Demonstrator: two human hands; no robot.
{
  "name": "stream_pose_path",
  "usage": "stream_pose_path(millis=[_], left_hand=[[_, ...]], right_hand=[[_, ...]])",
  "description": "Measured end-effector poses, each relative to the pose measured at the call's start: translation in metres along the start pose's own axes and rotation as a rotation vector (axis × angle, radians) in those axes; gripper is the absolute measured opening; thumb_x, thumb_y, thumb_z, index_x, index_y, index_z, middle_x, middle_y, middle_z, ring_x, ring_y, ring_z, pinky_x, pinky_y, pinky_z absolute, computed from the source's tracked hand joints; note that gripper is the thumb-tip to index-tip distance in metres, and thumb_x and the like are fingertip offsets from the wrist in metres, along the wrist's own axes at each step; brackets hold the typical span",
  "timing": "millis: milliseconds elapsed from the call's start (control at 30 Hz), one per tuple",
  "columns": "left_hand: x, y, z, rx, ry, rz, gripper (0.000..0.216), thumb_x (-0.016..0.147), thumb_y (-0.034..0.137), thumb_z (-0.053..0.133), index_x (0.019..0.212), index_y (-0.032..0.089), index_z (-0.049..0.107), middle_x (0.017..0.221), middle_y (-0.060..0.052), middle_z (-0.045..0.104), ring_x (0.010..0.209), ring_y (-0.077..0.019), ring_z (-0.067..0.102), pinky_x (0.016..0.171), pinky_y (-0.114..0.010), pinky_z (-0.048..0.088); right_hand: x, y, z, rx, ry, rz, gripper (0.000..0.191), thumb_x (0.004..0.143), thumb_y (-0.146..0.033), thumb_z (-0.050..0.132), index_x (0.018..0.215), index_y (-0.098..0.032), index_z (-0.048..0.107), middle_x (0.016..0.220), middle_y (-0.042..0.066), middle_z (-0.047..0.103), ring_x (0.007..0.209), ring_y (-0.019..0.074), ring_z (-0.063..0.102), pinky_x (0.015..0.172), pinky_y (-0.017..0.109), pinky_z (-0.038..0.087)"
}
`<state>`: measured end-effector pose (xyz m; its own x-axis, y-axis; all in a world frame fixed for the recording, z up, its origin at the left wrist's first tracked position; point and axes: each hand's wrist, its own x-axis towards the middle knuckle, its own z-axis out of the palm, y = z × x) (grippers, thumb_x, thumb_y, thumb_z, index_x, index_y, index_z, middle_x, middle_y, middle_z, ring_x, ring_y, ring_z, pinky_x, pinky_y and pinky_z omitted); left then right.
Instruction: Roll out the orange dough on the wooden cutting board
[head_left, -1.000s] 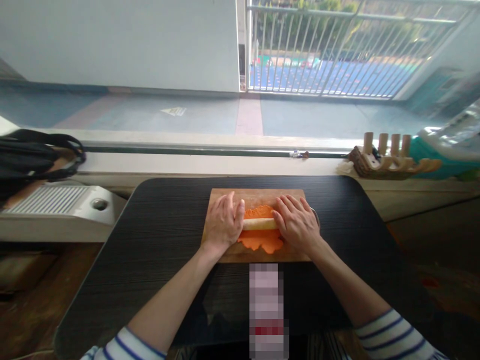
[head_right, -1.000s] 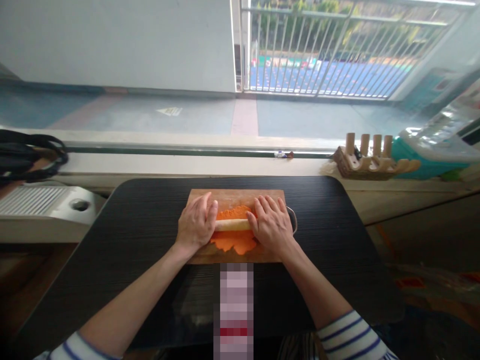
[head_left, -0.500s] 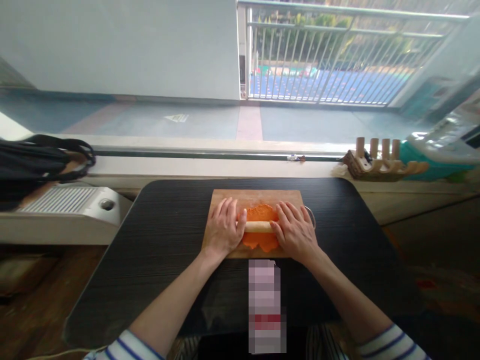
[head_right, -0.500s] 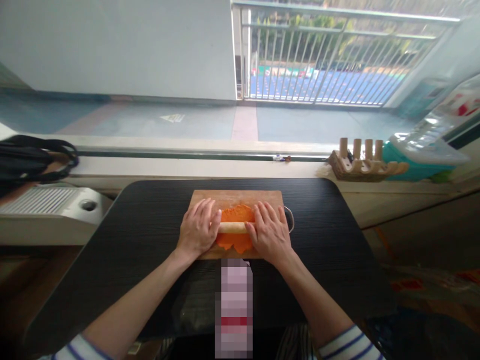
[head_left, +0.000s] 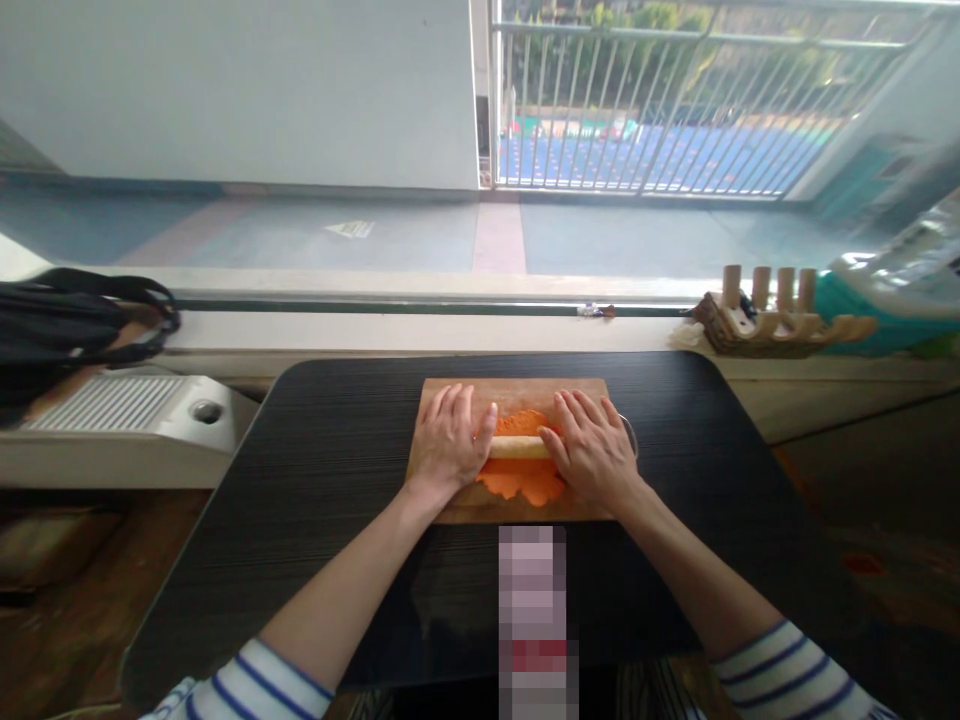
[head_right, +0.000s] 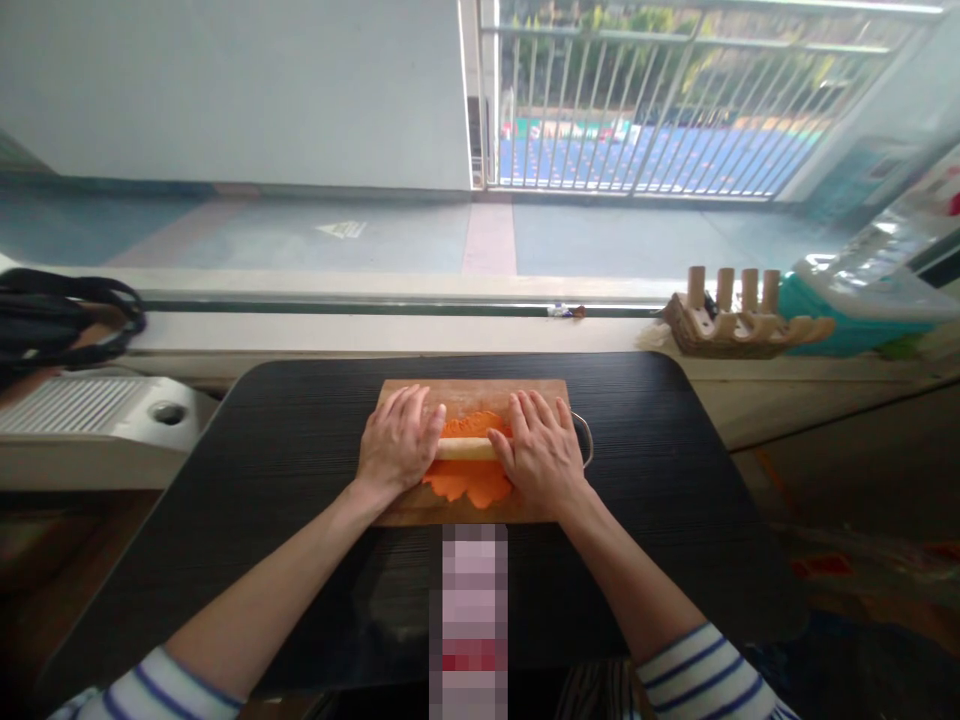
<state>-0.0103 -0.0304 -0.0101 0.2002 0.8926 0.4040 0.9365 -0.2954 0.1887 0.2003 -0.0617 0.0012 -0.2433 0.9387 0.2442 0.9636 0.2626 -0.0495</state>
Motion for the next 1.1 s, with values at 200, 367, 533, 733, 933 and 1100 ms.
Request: stream_pose_path(millis=[200,367,533,733,933,1100], left_hand=[[0.024,-0.003,0.004,-0.002,-0.021,-0.038,0.061,0.095,0.051,0.023,0.121,0.007,0.056,0.12,-0.018,0.063,0.118,-0.0285,0.053,0.101,-0.043,0.041],[0.041,-0.003,0.007,-0.017,-0.032,-0.057,0.06,0.095,0.052,0.024,0.118,0.007,0.057,0.117,-0.018,0.064,0.116,-0.029,0.054,0.098,-0.044,0.042],[0.036,-0.003,0.008,0.009,-0.045,-0.028,0.059,0.094,0.051,0.025,0.118,0.009,0.059,0.119,-0.017,0.063,0.117,-0.0292,0.053,0.099,-0.045,0.041],[0.004,-0.002,0.003,0.027,-0.013,0.057,0.059,0.094,0.05,0.029,0.121,0.007,0.058,0.124,-0.02,0.06,0.121,-0.0308,0.051,0.103,-0.045,0.039],[-0.023,0.0,-0.009,0.039,-0.033,0.104,0.057,0.094,0.048,0.03,0.124,0.007,0.057,0.131,-0.019,0.056,0.126,-0.0308,0.047,0.106,-0.045,0.035],[-0.033,0.002,-0.013,0.029,-0.045,0.089,0.062,0.094,0.052,0.03,0.126,0.005,0.055,0.134,-0.02,0.054,0.128,-0.032,0.044,0.108,-0.046,0.033]], right_hand=[[0.02,0.004,-0.001,0.01,-0.038,0.034,0.058,0.098,-0.048,0.024,0.136,-0.011,0.047,0.139,0.014,0.051,0.132,0.0273,0.04,0.11,0.047,0.023],[0.035,0.006,0.001,0.017,-0.08,0.076,0.055,0.099,-0.047,0.023,0.134,-0.013,0.049,0.139,0.014,0.052,0.133,0.0276,0.039,0.107,0.049,0.026],[0.026,0.002,-0.001,0.012,-0.071,0.079,0.055,0.099,-0.047,0.024,0.134,-0.012,0.049,0.139,0.014,0.051,0.134,0.0275,0.038,0.11,0.051,0.021],[-0.012,-0.011,0.0,0.027,-0.006,0.032,0.059,0.098,-0.047,0.026,0.138,-0.008,0.044,0.143,0.016,0.046,0.136,0.0267,0.035,0.113,0.05,0.019],[-0.041,-0.016,-0.002,0.053,0.018,-0.038,0.059,0.097,-0.046,0.029,0.143,-0.01,0.037,0.15,0.012,0.036,0.14,0.0249,0.028,0.115,0.046,0.017],[-0.048,-0.01,-0.011,0.107,-0.028,-0.132,0.069,0.093,-0.055,0.037,0.146,-0.011,0.032,0.152,0.013,0.033,0.142,0.0246,0.024,0.116,0.047,0.016]])
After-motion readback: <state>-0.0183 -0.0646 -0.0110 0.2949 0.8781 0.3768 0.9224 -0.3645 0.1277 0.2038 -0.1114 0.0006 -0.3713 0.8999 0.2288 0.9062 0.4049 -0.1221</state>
